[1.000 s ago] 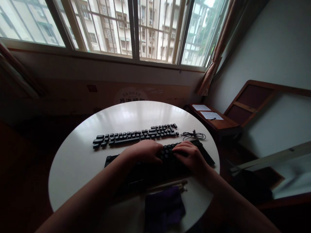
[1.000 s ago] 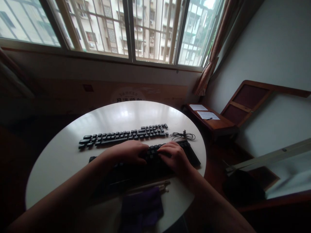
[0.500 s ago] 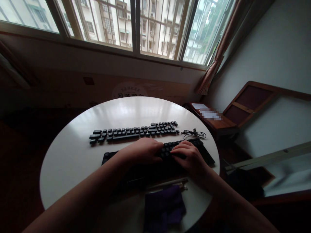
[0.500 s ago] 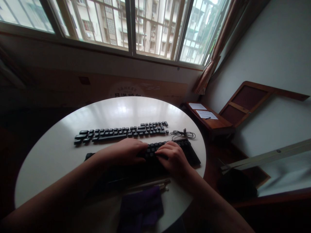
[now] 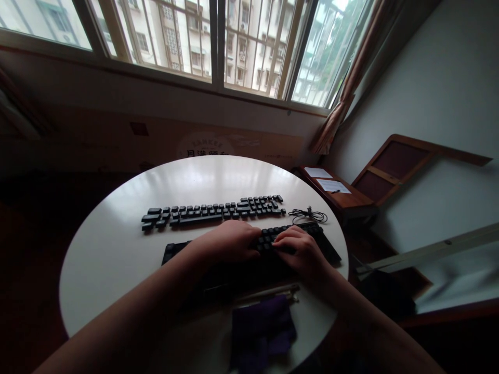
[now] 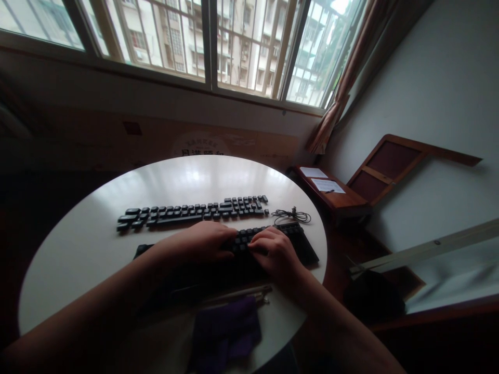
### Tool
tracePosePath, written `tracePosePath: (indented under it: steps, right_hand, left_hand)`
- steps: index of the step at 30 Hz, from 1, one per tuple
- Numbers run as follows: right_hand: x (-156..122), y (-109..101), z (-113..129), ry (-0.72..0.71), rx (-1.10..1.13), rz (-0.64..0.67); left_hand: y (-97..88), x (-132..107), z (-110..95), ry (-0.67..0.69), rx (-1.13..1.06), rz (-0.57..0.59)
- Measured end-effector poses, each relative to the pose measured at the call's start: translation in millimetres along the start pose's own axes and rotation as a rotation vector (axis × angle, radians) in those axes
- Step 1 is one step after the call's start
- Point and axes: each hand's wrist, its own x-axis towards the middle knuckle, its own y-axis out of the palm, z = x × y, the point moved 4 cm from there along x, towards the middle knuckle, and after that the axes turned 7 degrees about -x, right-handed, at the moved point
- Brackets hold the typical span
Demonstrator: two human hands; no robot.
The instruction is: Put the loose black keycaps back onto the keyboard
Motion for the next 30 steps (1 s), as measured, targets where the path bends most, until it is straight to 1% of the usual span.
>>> tracePosePath:
  steps: [3, 9, 13, 15, 17, 20, 22, 26, 28, 30]
  right_hand:
    - [0, -2, 0, 0.002, -0.018, 0.029]
    - [1, -7, 0, 0.009, -0.143, 0.075]
    - [-1, -6, 0, -0.009, -0.153, 0.105]
    - [-3, -8, -2, -0.028, -0.149, 0.054]
    - [-4, -14, -5, -0.019, -0.134, -0.067]
    - [-7, -25, -13, 0.05, -0.088, -0.278]
    - [-8, -29, -16, 0.076, -0.075, -0.356]
    - [-10, -32, -15, 0.069, -0.109, -0.404]
    - [-7, -31, -14, 0.035, -0.173, -0.359]
    - [2, -30, -15, -0.002, -0.266, -0.258]
  left_hand:
    - [1.0, 0, 1, 0.005, -0.005, -0.007]
    - [1.3, 1, 1, 0.018, -0.004, -0.025]
    - [-0.4, 0, -1, 0.027, 0.001, -0.02]
    - [-0.7, 0, 0, 0.023, 0.001, -0.018]
    - [-1.2, 0, 1, 0.024, -0.001, -0.019]
    - [-2.9, 0, 2, 0.036, 0.003, -0.024]
    - [-4.8, 0, 1, 0.051, -0.001, -0.035]
    - [-8.5, 1, -7, 0.078, -0.024, -0.102]
    - [-8.2, 2, -11, 0.097, -0.029, -0.127]
    - [-6.1, 2, -15, 0.126, -0.022, -0.124]
